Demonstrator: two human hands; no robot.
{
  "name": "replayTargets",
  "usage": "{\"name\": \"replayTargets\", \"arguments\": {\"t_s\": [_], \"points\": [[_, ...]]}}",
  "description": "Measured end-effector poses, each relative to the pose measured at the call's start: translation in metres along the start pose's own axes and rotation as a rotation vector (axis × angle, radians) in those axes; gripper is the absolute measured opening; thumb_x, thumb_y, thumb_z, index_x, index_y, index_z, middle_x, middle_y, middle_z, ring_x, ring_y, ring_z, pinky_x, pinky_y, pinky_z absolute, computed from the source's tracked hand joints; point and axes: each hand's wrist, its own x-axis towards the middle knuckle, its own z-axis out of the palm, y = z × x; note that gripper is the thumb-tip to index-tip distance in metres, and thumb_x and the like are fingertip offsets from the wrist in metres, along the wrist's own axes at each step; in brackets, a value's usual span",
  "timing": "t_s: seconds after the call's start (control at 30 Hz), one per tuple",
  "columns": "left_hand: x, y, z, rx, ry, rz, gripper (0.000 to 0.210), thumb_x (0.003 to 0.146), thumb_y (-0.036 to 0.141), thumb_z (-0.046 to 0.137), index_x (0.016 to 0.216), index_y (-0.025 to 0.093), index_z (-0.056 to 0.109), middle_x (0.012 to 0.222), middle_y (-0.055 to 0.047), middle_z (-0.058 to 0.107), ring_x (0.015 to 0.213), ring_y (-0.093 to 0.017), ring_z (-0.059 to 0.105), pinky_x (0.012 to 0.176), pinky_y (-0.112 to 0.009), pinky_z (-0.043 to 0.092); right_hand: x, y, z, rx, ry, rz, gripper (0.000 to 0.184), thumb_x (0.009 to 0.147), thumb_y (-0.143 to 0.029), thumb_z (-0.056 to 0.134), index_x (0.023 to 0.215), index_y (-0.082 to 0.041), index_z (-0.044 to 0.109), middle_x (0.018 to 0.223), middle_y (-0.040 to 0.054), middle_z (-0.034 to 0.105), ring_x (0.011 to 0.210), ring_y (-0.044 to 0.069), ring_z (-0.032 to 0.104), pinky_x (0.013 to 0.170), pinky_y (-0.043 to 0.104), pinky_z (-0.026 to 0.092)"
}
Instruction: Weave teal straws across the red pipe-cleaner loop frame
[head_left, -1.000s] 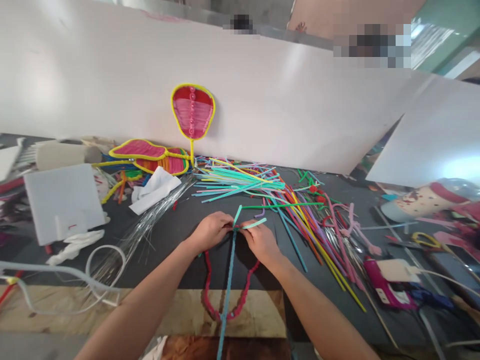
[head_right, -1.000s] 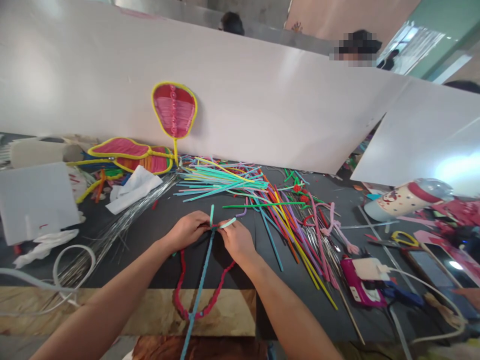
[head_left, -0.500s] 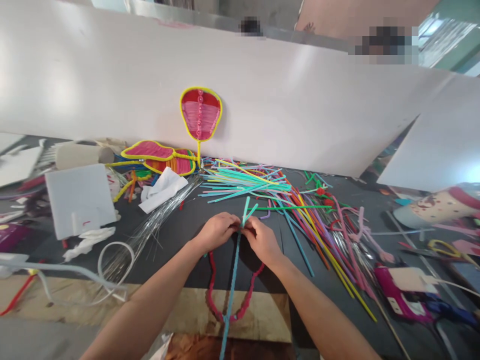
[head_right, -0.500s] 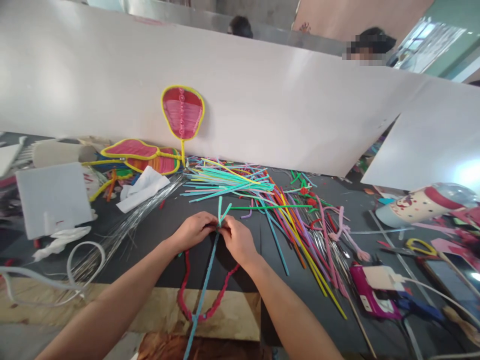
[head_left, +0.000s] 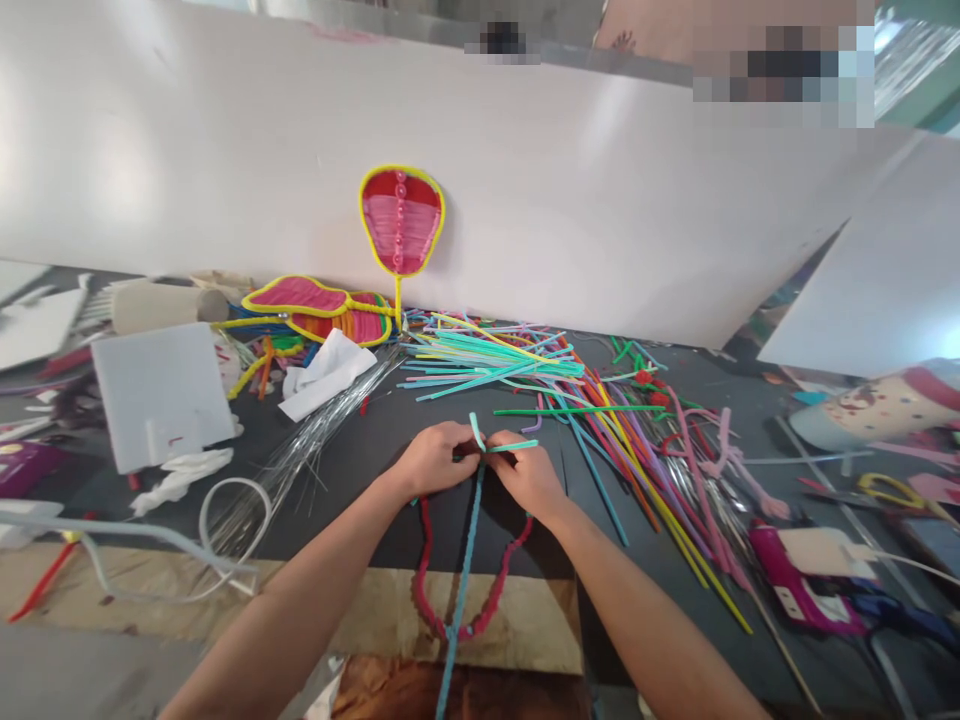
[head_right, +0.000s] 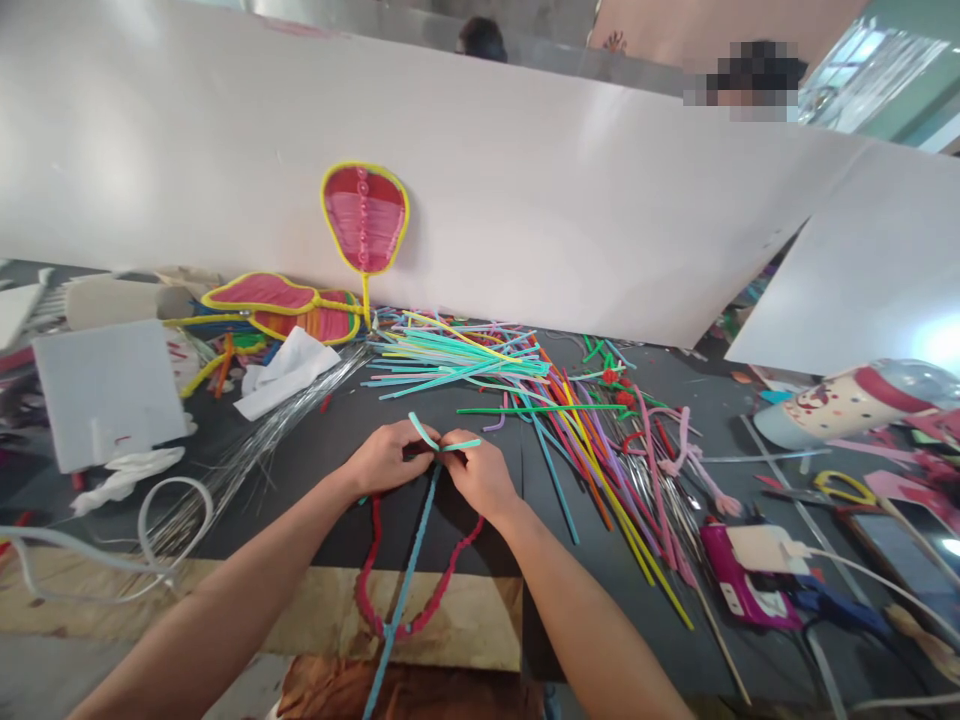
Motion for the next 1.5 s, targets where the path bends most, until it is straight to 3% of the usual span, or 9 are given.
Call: {"name": "replayTargets", "arguments": {"t_s": [0.1, 0.23, 0.5, 0.9, 1.27, 1.5], "points": [[0.001, 0.004, -0.002, 0.000, -0.006, -0.039, 0.016, 0.083, 0.030, 0.054, 0.088, 0.022, 0.067, 0.085, -0.001, 0.069, 0.081, -0.015, 0.063, 0.075, -0.024, 0.046, 0.000, 0.001, -0.001, -0.009, 0.006, -0.023, 0.012, 0.084, -0.020, 0.051, 0.084, -0.021, 0.064, 0.082, 0.0015, 0.066, 0.079, 0.016, 0.062, 0.072, 0.026, 0.045], [0.003, 0.006, -0.001, 0.025, -0.027, -0.069, 0.026, 0.090, 0.030, 0.044, 0.078, 0.020, 0.065, 0.085, -0.002, 0.069, 0.083, -0.015, 0.062, 0.075, -0.023, 0.045, -0.001, 0.003, -0.001, 0.007, 0.026, -0.040, 0.012, 0.085, -0.023, 0.052, 0.084, -0.021, 0.064, 0.086, 0.0034, 0.068, 0.081, 0.017, 0.063, 0.074, 0.026, 0.046], [0.003, 0.001, 0.002, 0.061, -0.010, -0.131, 0.028, 0.090, 0.029, 0.042, 0.072, 0.019, 0.061, 0.072, -0.001, 0.064, 0.072, -0.014, 0.060, 0.065, -0.021, 0.042, -0.007, 0.002, -0.011, 0.006, 0.074, 0.063, 0.012, 0.079, -0.021, 0.051, 0.077, -0.020, 0.063, 0.075, 0.0015, 0.067, 0.067, 0.015, 0.061, 0.065, 0.025, 0.046], [0.004, -0.003, 0.004, 0.012, -0.023, -0.176, 0.016, 0.085, 0.022, 0.047, 0.076, 0.019, 0.060, 0.076, 0.002, 0.064, 0.071, -0.012, 0.060, 0.063, -0.020, 0.040, -0.003, 0.000, -0.001, -0.071, 0.002, 0.001, 0.009, 0.082, -0.028, 0.060, 0.086, -0.021, 0.063, 0.080, 0.0026, 0.066, 0.081, 0.019, 0.059, 0.075, 0.030, 0.045], [0.003, -0.001, 0.005, 0.012, 0.009, -0.216, 0.019, 0.086, 0.028, 0.049, 0.076, 0.018, 0.061, 0.076, 0.000, 0.068, 0.070, -0.013, 0.063, 0.060, -0.020, 0.041, -0.007, 0.005, -0.008, -0.050, -0.009, -0.047, 0.006, 0.079, -0.017, 0.060, 0.076, -0.022, 0.060, 0.079, 0.0011, 0.067, 0.080, 0.017, 0.059, 0.079, 0.031, 0.044], [0.003, -0.002, 0.007, 0.062, 0.088, -0.204, 0.016, 0.083, 0.025, 0.052, 0.072, 0.019, 0.061, 0.075, 0.000, 0.066, 0.072, -0.014, 0.062, 0.066, -0.022, 0.045, -0.009, 0.009, -0.007, -0.077, -0.032, -0.162, 0.018, 0.072, -0.005, 0.056, 0.067, -0.022, 0.051, 0.079, 0.0010, 0.065, 0.079, 0.017, 0.054, 0.076, 0.031, 0.044]]}}
